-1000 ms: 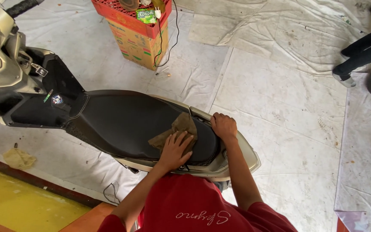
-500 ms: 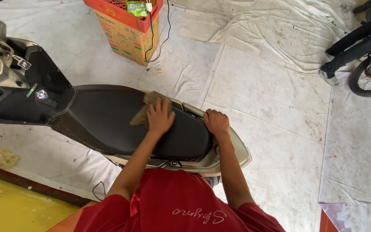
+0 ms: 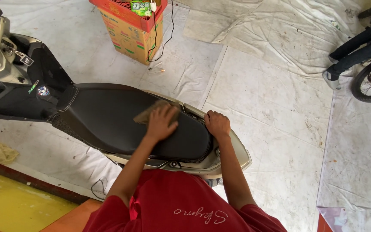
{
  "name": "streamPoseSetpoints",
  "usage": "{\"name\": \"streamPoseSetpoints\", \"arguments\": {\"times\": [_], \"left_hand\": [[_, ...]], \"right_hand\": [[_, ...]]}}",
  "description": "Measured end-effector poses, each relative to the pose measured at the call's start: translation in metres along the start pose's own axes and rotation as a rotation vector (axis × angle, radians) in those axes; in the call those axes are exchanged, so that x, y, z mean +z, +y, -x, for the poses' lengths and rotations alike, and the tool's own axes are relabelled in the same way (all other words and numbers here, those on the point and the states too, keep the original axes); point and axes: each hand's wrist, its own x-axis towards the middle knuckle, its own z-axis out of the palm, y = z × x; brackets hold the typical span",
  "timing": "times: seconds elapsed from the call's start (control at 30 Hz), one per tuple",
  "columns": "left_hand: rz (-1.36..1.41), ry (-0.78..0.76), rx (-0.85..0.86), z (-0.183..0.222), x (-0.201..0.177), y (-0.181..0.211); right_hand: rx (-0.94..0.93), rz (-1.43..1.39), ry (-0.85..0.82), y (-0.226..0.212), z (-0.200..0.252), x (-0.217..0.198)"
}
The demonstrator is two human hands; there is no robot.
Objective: The person wipes the black seat of a motorcycle with a brown cloth. The person holds the cloth in their left hand and wipes the seat surface repeatedly while their right hand rests on the motorcycle's body for support.
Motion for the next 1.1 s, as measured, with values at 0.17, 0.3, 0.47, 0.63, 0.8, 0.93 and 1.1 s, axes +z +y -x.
{"name": "streamPoseSetpoints", "arguments": {"times": [0.17,0.3,0.47,0.63,0.8,0.93,1.1], "left_hand": [[0.055,0.024,-0.226,-0.034,0.0,-0.05],[-0.026,0.088,-0.303,-0.03,0.009,-0.047],[-0.028,-0.006,-0.013,0.041,-0.015,0.027],[0.056,0.012,0.203,0.074,-0.025,0.043],[0.013,0.019,-0.004,0.031,-0.011,-0.009],[0.023,0.116,-0.242,-0.008,0.003,-0.063],[0.09,0.169,-0.501,-0.024,0.002,-0.071]], "right_hand": [[0.001,-0.021,0.03,0.001,0.002,0.0],[-0.028,-0.041,0.105,0.003,0.003,0.006],[-0.029,0.012,0.06,0.0,0.005,0.004],[-0.038,0.004,0.078,0.005,-0.002,0.01],[-0.03,-0.036,0.058,0.005,0.0,0.006],[-0.035,-0.036,0.089,0.001,0.002,0.005],[-0.042,-0.049,0.11,0.004,0.002,0.008]]}}
